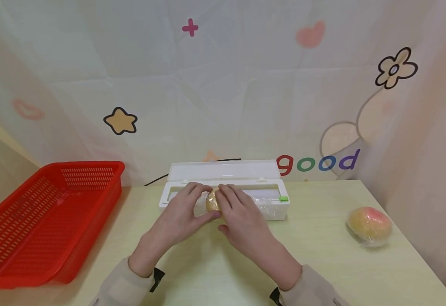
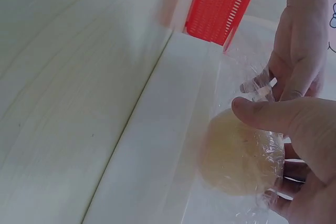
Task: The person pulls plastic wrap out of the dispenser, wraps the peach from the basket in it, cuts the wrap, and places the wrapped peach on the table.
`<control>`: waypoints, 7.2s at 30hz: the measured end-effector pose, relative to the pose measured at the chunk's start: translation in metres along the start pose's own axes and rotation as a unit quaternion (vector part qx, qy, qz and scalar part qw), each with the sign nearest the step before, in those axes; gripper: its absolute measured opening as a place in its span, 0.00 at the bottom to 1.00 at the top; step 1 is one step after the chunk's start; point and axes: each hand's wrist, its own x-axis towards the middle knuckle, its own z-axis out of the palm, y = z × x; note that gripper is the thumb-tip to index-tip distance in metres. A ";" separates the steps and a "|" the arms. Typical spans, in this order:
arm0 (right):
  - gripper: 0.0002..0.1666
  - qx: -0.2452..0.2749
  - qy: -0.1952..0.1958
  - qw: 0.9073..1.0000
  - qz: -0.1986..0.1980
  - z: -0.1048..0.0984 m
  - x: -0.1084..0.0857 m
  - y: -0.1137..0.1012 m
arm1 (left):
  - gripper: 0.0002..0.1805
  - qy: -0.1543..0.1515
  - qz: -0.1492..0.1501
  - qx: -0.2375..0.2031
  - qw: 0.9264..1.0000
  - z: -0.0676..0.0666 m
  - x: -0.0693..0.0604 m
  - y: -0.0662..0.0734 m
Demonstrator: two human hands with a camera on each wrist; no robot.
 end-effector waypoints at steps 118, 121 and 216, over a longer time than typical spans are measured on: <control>0.46 0.007 0.003 0.999 0.034 0.000 0.059 0.032 | 0.33 -0.051 -0.301 -0.044 0.951 -0.027 -0.003 -0.080; 0.45 0.005 0.010 1.000 0.027 -0.002 0.061 0.032 | 0.33 -0.052 -0.303 -0.046 0.951 -0.028 -0.003 -0.079; 0.44 0.009 0.055 0.997 -0.045 -0.066 -0.001 -0.033 | 0.14 -0.087 -0.234 -0.097 0.964 -0.043 -0.013 -0.095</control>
